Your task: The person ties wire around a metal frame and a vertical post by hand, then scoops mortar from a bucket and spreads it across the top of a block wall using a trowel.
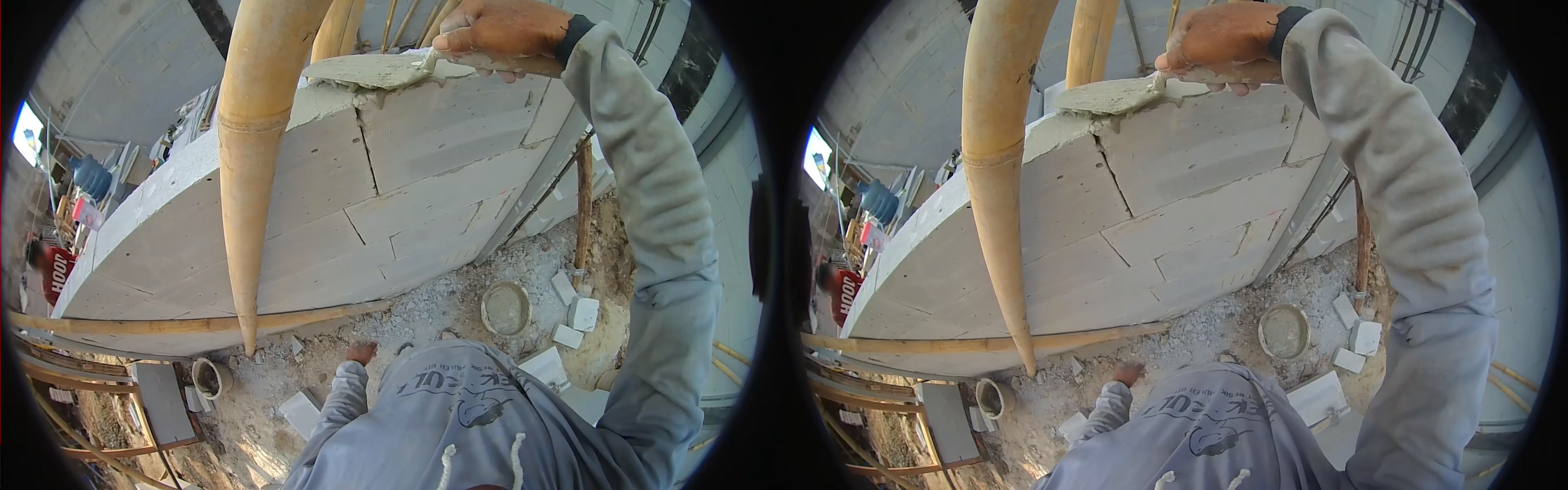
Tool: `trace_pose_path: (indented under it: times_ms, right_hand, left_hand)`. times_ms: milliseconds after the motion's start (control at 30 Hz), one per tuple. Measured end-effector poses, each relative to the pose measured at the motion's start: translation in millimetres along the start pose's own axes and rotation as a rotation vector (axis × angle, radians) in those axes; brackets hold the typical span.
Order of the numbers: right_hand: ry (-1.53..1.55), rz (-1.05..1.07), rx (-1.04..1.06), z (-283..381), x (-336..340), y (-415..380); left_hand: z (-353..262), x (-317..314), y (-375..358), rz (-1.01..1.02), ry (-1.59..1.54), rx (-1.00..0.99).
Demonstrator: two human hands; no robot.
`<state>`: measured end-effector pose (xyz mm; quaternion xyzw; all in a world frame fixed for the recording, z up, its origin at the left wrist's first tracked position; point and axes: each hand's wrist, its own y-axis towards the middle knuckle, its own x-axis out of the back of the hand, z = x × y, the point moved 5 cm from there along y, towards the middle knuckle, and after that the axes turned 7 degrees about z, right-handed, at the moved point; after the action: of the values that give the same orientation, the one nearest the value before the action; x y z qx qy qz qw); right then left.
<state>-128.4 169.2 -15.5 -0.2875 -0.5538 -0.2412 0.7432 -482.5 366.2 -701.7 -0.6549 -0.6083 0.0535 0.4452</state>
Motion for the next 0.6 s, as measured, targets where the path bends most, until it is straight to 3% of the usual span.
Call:
trace_pose_path:
  times_ms: [67, 100, 133, 167, 200, 267, 300, 333, 367, 433, 500, 567, 600]
  right_hand:
    - [-0.833, 0.128, 0.424, -2, -12, 31]
    - [-0.841, 0.132, 0.435, 4, -14, 22]
    - [-0.440, 0.030, 0.219, 8, -7, 6]
    - [-0.037, -0.070, 0.000, 5, 0, -7]
    - [-0.130, -0.093, -0.176, 5, 3, -11]
    - [-0.219, -0.097, -0.115, -28, 1, 16]
    - [-0.299, -0.101, -0.060, -39, 1, 23]
    - [-0.193, -0.067, -0.217, -16, 4, -4]
    - [-0.190, -0.069, -0.227, -16, 3, -3]
    - [-0.236, -0.100, -0.342, -31, 5, 2]
    - [-0.512, -0.252, 0.081, -64, 13, 4]
    - [-0.596, -0.321, -0.368, -103, 28, 12]
    - [-0.389, -0.322, -0.472, -122, 34, 0]
  left_hand:
    - [2, -3, -2, -0.055, -0.004, -0.019]
    - [8, -8, -7, -0.085, -0.226, 0.053]
    - [15, -14, -11, -0.114, -0.448, 0.124]
    - [17, -18, -16, -0.118, -0.458, 0.122]
    - [24, -23, -23, -0.120, -0.496, 0.160]
    - [36, -33, -34, -0.119, -0.540, 0.193]
    - [41, -37, -37, -0.027, -0.286, 0.093]
    - [39, -40, -39, 0.066, -0.027, -0.007]
    - [41, -44, -41, 0.071, -0.019, -0.010]
    - [42, -39, -58, 0.030, -0.375, 0.303]
    - [37, -35, -52, 0.116, -0.198, 0.196]
    - [41, -31, -52, -0.002, -0.599, 0.360]
    - [43, -28, -44, 0.032, -0.533, 0.333]
